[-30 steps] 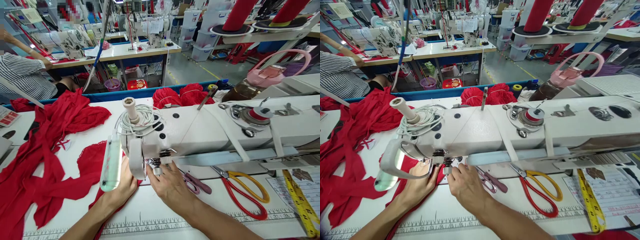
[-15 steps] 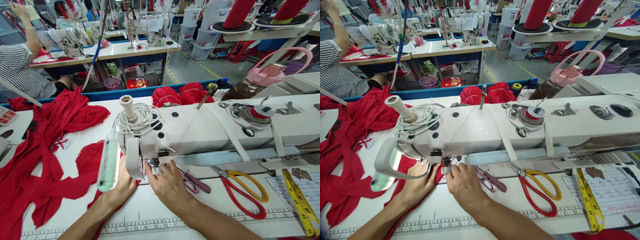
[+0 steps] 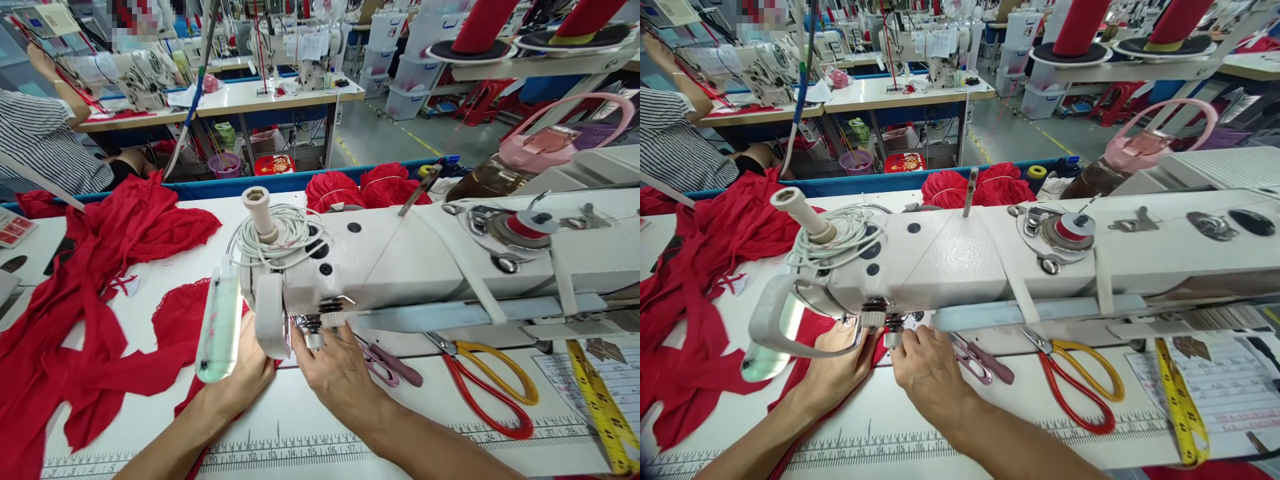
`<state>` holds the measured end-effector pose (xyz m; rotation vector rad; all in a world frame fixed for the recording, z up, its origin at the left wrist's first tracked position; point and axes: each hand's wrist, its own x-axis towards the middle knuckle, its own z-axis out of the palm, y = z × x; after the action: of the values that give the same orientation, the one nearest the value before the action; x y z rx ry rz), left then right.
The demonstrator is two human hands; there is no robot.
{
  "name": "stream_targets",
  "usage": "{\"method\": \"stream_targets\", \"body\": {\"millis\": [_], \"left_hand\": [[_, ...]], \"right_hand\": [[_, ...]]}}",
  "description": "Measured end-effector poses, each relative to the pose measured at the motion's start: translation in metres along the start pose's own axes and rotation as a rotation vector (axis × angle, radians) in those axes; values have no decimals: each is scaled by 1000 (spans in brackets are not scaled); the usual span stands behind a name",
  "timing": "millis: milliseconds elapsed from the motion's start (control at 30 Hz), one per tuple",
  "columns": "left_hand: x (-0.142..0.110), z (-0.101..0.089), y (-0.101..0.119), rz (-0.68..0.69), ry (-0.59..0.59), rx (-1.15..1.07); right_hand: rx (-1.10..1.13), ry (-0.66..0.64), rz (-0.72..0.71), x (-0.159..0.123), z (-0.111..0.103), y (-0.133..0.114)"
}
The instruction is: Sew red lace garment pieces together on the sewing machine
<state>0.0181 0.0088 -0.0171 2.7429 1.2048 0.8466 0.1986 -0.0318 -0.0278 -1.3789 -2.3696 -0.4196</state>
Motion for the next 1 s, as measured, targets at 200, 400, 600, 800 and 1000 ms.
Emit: {"method": "stream_targets", "body": {"millis": [200, 400, 600, 800, 1000], "left_hand": [[-1, -9, 3, 6, -58, 92], [-2, -16, 2, 16, -131, 108], [-11, -14, -7, 3, -124, 4], [-21, -7, -13, 16, -119, 15], [-25, -10, -10, 63, -161, 165]], "right_hand": [[-5, -5, 6, 0, 3, 0], [8, 4, 16, 0, 2, 0], [29, -25, 4, 0, 0, 2], [-10, -44, -2, -1, 2, 1], [-2, -15, 25, 0, 2, 0]]}}
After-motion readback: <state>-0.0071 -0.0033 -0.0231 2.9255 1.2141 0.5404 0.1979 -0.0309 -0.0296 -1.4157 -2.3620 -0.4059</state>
